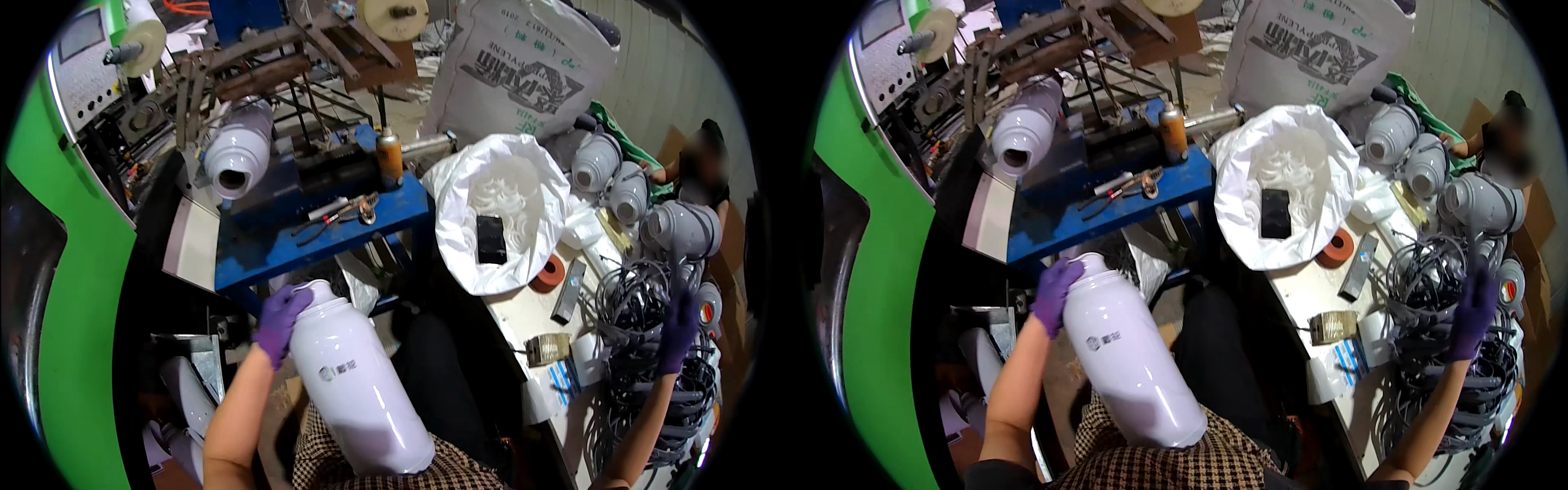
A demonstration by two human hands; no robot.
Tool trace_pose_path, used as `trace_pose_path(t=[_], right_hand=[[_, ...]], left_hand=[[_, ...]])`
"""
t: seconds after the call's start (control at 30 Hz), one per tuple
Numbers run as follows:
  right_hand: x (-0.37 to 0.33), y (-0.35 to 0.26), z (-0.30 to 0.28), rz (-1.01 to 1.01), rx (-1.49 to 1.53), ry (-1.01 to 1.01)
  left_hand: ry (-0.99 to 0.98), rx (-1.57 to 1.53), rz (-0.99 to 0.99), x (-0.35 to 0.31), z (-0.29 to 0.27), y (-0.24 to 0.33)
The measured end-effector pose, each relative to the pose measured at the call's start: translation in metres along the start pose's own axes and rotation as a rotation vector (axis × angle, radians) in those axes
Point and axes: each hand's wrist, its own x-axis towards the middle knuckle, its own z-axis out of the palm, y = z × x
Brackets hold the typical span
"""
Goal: The person repeatedly picks up white plastic containers and attaches grey handles to them. They then place the assembled units into a green bin. The process is repetitive and performed one at a time.
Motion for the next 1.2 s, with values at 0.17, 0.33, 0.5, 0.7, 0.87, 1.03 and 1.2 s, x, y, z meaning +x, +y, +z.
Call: trace_pose_path(t=[0.17,0.33,0.5,0.7,0.87,1.03,1.2], right_hand=[[0.035,-0.041,-0.020,0.123,0.544,0.385],[0.013,-0.242,0.041,0.327,1.624,-0.065],[-0.054,-0.435,0.138,0.738,2.000,-0.707],[-0.048,-0.506,0.155,-0.238,1.233,-0.379],[-0.045,-0.507,0.125,-0.540,1.292,-0.317],[-0.055,-0.504,0.113,-0.859,1.402,-0.222],[-0.073,-0.527,0.139,0.578,1.717,-0.470]], left_hand=[[-0.314,-0.304,0.095,0.047,-0.009,-0.046],[-0.578,-0.338,0.156,0.033,0.032,-0.023],[-0.700,-0.530,0.042,0.021,0.043,-0.014],[-0.710,-0.485,0.203,0.023,0.017,-0.006],[-0.681,-0.251,0.057,0.018,0.022,-0.013],[-0.812,-0.583,0.117,0.019,0.022,-0.028],[-0.703,-0.490,0.242,0.026,0.027,-0.037]])
